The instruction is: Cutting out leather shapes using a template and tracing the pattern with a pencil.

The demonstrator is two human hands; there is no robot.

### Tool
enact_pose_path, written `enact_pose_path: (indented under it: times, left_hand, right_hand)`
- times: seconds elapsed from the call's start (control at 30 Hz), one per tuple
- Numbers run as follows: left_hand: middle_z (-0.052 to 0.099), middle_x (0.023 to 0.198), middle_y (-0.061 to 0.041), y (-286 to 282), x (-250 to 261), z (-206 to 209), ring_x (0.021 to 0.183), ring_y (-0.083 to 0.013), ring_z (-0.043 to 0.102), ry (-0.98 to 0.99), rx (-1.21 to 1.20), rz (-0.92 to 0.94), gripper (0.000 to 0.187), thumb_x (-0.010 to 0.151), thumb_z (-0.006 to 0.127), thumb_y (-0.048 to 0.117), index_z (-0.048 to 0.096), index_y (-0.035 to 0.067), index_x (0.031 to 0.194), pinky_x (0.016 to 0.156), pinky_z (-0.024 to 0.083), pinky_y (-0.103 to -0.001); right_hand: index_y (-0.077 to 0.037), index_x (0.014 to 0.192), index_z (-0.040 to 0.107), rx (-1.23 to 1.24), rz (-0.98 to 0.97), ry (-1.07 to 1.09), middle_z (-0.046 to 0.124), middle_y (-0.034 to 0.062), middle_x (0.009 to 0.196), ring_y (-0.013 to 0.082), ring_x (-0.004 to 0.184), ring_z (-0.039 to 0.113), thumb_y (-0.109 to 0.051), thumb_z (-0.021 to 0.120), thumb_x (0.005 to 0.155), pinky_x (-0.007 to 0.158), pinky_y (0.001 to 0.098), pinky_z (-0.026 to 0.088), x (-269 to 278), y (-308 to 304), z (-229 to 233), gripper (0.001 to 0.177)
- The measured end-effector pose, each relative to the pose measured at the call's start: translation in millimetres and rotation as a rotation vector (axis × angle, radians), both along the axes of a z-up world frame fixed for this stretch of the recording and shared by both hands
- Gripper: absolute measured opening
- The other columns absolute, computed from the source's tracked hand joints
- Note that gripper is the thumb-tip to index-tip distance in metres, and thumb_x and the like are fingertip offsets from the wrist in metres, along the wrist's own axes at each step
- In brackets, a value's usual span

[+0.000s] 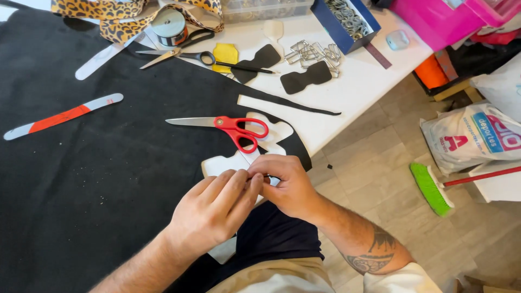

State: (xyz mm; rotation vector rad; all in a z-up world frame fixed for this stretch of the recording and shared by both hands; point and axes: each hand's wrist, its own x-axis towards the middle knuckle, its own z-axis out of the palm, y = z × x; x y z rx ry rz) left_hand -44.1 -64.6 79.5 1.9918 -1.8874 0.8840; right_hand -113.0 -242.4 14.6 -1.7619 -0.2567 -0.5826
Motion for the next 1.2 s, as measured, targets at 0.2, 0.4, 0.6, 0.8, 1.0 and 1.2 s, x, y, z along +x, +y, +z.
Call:
enact_pose_path:
  times: [0.2,0.4,0.6,0.8,1.0,1.2]
  left_hand:
    - [0.064,0.124,-0.02,9.0,-1.9,-11.8,0.111,-0.0304,0.069,0.101,0.001,0.028,0.035,0.087,0.071,0.007,0.069,0.0,0.122,0.087,0.055,-0.037]
    - [0.054,0.148,-0.021,56.5,-16.1,-51.1,0.139,-0.0339,0.053,0.273,0.185,0.3,0.059,0.083,0.075,0.04,0.064,0.007,0.13,0.107,0.044,-0.045]
    - [0.029,0.167,-0.024,79.8,-32.4,-92.2,0.156,-0.0434,0.021,0.247,0.372,0.48,0.093,0.072,0.074,0.054,0.048,0.009,0.149,0.123,0.02,-0.055]
    - [0.034,0.163,-0.027,81.1,-36.2,-100.0,0.153,-0.0465,0.027,0.26,0.299,0.492,0.108,0.051,0.086,0.037,0.049,0.001,0.146,0.122,0.025,-0.059]
    - [0.052,0.148,-0.029,83.5,-39.0,-95.8,0.141,-0.0495,0.048,0.211,0.122,0.509,0.042,0.097,0.054,0.019,0.061,-0.002,0.133,0.111,0.043,-0.061]
    - [0.057,0.143,-0.029,83.6,-32.3,-102.2,0.139,-0.0459,0.051,0.202,0.178,0.467,0.042,0.096,0.057,0.019,0.06,-0.006,0.129,0.11,0.046,-0.059]
  right_hand:
    - [0.0,0.087,0.068,-0.018,0.069,0.113,0.063,0.0029,0.077,0.0107,0.065,0.05,0.001,0.07,0.084,0.059,0.0228,0.043,6.5,-20.5,2.7,0.003]
    - [-0.005,0.101,0.068,0.051,-0.362,0.088,0.067,0.0028,0.093,0.0118,0.084,0.061,0.01,0.062,0.094,0.079,0.0245,0.057,63.3,-174.2,-16.8,0.018]
    - [0.022,0.112,0.077,-0.614,-0.644,-0.348,0.079,0.0232,0.1,0.0241,0.083,0.074,0.022,0.079,0.107,0.072,0.0309,0.06,99.3,-253.4,-1.8,0.006]
    - [0.014,0.117,0.074,-0.833,-0.266,-0.279,0.066,0.0218,0.11,0.0337,0.095,0.057,-0.001,0.092,0.086,0.086,0.0418,0.049,86.9,-86.6,3.3,0.039]
    - [0.008,0.122,0.074,-1.094,-0.145,-0.268,0.072,0.0169,0.109,0.0333,0.097,0.065,-0.015,0.086,0.083,0.091,0.0397,0.053,107.6,-28.8,-1.6,0.047]
    - [0.004,0.129,0.072,-1.158,-0.15,0.308,0.065,0.0195,0.119,0.0327,0.099,0.065,-0.019,0.077,0.088,0.086,0.0419,0.054,122.1,-23.4,4.6,0.047]
